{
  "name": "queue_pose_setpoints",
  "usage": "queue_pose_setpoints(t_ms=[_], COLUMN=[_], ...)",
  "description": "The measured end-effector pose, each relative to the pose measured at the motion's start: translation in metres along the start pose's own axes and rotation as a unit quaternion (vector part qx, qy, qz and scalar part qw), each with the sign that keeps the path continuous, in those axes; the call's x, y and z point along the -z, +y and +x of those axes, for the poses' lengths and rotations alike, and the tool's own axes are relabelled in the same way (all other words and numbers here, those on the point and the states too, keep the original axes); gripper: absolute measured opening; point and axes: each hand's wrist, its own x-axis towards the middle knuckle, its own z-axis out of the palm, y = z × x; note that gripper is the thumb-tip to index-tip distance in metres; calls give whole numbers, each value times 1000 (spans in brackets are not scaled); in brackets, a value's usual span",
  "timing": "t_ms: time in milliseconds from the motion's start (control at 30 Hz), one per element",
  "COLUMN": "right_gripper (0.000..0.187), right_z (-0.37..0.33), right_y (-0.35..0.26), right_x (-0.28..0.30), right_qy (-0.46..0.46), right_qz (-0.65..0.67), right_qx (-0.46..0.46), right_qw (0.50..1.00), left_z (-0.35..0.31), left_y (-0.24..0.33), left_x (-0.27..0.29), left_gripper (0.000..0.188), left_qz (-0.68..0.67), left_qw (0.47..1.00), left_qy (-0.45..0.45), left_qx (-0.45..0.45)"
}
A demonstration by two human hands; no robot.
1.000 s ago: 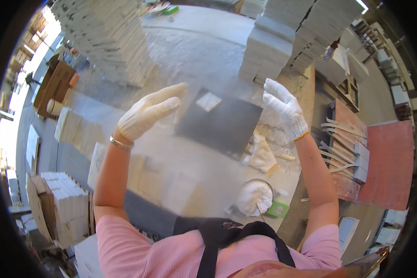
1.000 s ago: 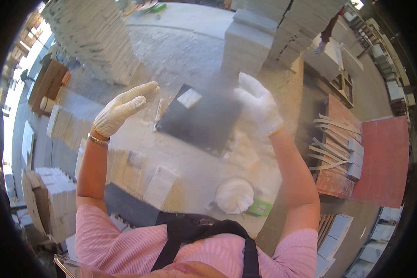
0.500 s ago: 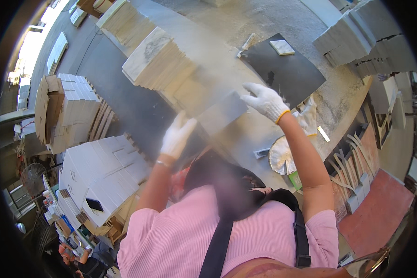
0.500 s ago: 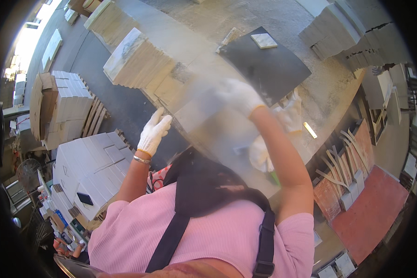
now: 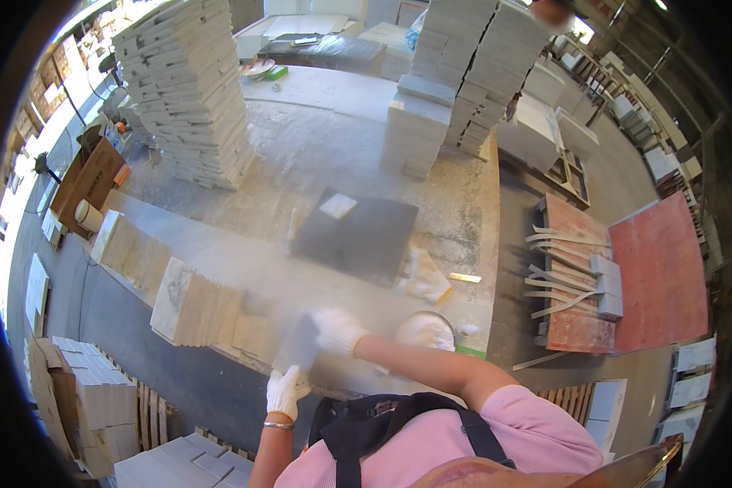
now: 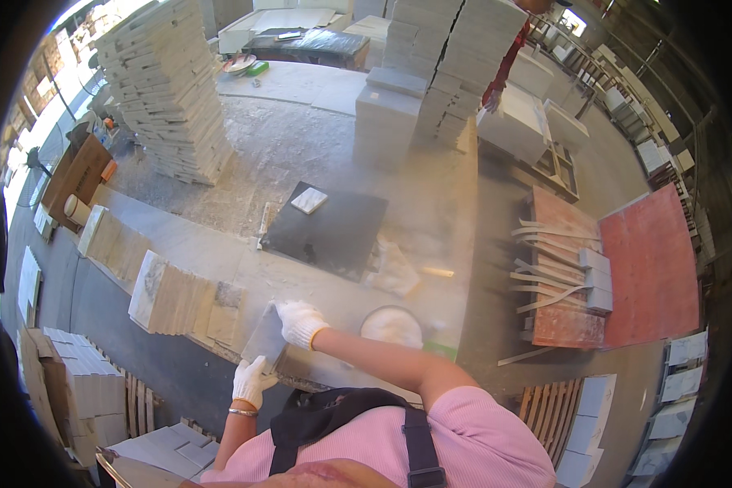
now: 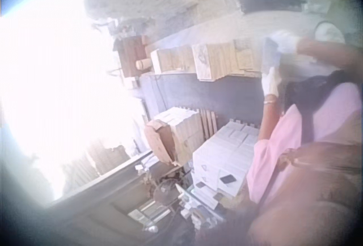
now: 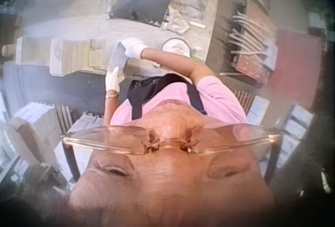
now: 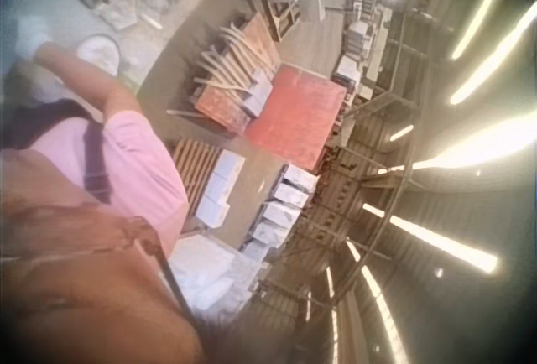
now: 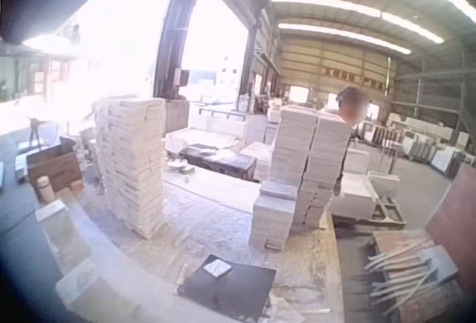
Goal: The person repeatedly sands small rectangular blocks using a handheld sanding block, flipping each piece to sand multiple faces. After sanding, the person stacks the finished blocks on a nearby surface.
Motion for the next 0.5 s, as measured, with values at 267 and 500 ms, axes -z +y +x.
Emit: queue_pose_setpoints(t_ms=[267, 500], right_gripper=[57, 57], right_z=[-1, -9], right_y=[42, 61], right_x=[-22, 12], right_qy=[57, -114], right_qz=[308, 568], right_qx=[41, -13], right_qw=[949, 815], left_z=[-2, -35], left_y=[-6, 55], left_x=[16, 11], left_gripper=[30, 35], left_qz=[108, 74], left_qw=[979, 990], left_qy=[-72, -79], left_qx=[-159, -87])
